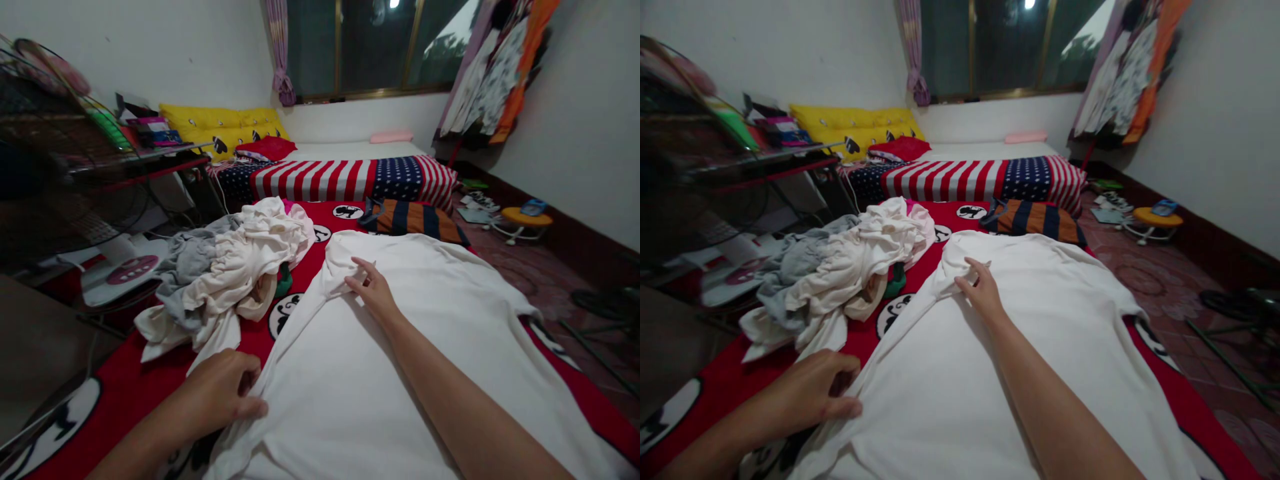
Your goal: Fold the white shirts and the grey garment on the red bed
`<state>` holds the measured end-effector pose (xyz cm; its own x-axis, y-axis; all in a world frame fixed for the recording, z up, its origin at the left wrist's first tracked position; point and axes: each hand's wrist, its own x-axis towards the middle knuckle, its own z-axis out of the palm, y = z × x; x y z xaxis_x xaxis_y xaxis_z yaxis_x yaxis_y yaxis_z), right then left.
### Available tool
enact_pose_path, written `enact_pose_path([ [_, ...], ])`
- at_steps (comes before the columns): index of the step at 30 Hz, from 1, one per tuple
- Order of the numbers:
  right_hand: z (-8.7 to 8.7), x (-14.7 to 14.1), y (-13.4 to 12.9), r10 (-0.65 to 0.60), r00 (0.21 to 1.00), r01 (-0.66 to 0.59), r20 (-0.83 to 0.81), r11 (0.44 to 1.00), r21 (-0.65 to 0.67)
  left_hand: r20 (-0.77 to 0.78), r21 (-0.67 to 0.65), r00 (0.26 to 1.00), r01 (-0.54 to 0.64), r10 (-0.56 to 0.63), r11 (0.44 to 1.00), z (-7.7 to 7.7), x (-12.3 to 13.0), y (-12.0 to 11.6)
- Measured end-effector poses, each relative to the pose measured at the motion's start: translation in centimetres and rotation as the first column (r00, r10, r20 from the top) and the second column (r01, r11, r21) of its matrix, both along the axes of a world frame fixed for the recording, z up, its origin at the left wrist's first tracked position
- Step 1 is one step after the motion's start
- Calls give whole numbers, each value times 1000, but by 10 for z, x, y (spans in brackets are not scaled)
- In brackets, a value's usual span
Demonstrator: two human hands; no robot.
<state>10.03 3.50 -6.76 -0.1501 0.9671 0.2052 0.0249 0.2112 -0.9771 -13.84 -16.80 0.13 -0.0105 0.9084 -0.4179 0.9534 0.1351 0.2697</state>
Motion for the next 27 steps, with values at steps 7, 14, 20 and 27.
enact_pose_path([
  [7, 30, -13, 27, -30, 912, 75, 408, 993, -94, 259, -30, 966, 29, -20, 999, 4, -6, -13],
  [14, 116, -25, 70, -61, 919, 82, 388, 996, -37, 396, 23, 918, -4, -6, 1000, 42, 22, -1],
  [20, 124, -1, 74, -147, 935, 151, 323, 988, 14, 469, 58, 879, 63, -83, 996, 60, 70, 10],
  [27, 41, 57, 71, -370, 876, 356, 309, 929, 102, 545, 2, 816, 229, -194, 973, 24, 127, 14],
])
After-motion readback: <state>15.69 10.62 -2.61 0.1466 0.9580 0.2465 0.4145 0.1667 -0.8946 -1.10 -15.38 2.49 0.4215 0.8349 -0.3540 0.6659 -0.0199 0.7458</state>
